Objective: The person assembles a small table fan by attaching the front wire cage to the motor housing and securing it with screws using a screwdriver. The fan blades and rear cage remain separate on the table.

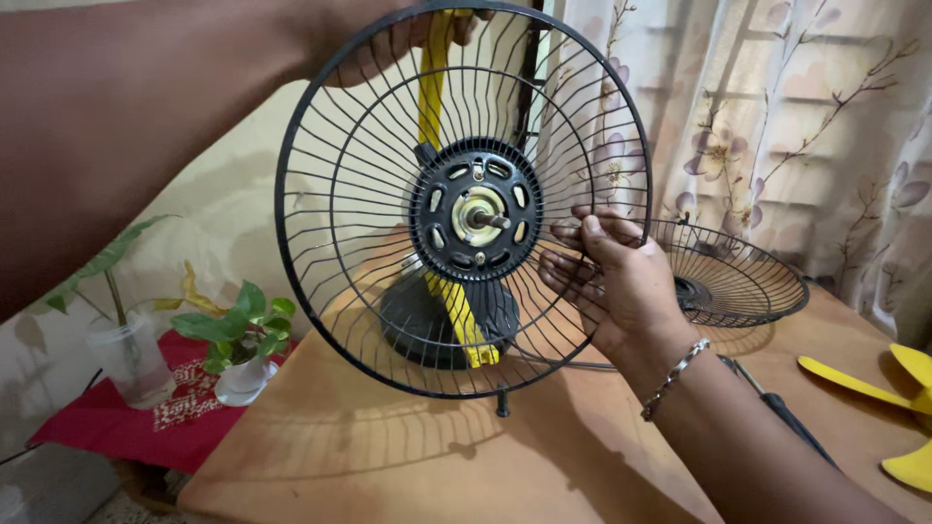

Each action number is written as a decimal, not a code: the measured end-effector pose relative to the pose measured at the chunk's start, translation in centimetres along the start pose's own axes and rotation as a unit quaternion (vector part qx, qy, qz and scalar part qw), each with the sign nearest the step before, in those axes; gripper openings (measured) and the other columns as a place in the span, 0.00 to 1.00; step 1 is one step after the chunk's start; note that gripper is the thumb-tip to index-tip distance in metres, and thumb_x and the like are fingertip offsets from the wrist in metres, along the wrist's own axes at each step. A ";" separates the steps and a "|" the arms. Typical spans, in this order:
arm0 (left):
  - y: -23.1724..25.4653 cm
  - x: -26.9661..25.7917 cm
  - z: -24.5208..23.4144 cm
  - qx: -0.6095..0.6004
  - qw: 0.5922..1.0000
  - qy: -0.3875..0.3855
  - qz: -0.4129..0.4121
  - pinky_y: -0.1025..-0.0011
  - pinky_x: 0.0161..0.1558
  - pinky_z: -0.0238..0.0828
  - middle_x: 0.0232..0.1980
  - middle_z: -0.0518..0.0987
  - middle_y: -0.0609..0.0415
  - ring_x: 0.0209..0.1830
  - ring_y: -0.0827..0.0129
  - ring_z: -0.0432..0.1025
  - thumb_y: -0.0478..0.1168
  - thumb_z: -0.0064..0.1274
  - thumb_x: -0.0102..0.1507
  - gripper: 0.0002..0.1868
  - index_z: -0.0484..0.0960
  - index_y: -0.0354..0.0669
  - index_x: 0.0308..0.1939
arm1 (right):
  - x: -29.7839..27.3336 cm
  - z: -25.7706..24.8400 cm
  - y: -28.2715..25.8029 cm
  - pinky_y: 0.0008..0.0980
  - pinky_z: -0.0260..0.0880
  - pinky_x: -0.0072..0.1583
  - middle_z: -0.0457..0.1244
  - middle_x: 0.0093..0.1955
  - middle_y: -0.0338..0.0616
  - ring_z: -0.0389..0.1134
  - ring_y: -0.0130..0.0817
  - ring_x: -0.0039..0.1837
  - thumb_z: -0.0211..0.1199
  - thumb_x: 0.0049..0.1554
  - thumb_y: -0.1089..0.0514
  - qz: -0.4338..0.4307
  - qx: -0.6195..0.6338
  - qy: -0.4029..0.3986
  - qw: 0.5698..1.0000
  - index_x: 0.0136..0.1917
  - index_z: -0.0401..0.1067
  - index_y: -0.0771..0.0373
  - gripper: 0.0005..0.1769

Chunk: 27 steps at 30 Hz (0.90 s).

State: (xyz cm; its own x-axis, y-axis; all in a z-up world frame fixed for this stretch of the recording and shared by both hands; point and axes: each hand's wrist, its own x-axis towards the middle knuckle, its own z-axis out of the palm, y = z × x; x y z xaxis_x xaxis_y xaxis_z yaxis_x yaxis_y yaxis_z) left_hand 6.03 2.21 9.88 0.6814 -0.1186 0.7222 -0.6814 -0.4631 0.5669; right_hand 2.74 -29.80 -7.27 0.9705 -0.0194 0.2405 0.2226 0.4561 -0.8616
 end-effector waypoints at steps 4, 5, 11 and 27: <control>-0.1 -0.1 0.0 0.015 1.000 -0.015 0.005 0.69 0.50 0.71 0.46 0.78 0.65 0.45 0.78 0.72 0.56 0.37 0.71 0.20 0.74 0.48 0.53 | 0.5 -0.1 0.2 0.43 0.79 0.49 0.67 0.49 0.43 0.72 0.38 0.45 0.56 0.64 0.57 -0.017 0.020 -0.014 1.000 0.59 0.68 0.59 0.11; -0.2 0.0 0.1 0.018 1.000 -0.017 0.007 0.69 0.50 0.71 0.46 0.77 0.65 0.45 0.78 0.72 0.56 0.37 0.71 0.20 0.74 0.48 0.53 | 0.7 -0.1 0.3 0.43 0.80 0.49 0.67 0.48 0.43 0.72 0.38 0.45 0.56 0.64 0.58 -0.024 0.030 -0.024 0.999 0.59 0.67 0.59 0.10; 0.0 0.2 0.7 0.034 0.998 -0.039 0.018 0.69 0.50 0.71 0.45 0.77 0.65 0.44 0.78 0.71 0.57 0.37 0.71 0.20 0.74 0.47 0.52 | 1.0 -0.6 0.2 0.43 0.79 0.49 0.68 0.48 0.42 0.72 0.38 0.43 0.56 0.64 0.57 -0.029 0.009 0.008 1.000 0.59 0.68 0.57 0.10; 2.2 0.8 2.7 0.059 0.991 -0.101 0.061 0.68 0.50 0.69 0.43 0.75 0.63 0.43 0.76 0.69 0.58 0.38 0.72 0.21 0.75 0.46 0.50 | 1.9 -1.7 -2.9 0.43 0.78 0.49 0.69 0.50 0.46 0.73 0.40 0.45 0.54 0.65 0.58 -0.031 -0.053 -0.061 0.996 0.62 0.66 0.61 0.13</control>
State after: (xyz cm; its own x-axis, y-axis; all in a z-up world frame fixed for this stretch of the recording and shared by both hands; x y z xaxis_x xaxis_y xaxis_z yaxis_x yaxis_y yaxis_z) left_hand 5.81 -1.25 10.60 0.6439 -0.3481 0.6813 -0.7340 -0.5323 0.4217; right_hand 4.06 -32.63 -5.08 0.9376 0.0672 0.3411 0.2958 0.3611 -0.8844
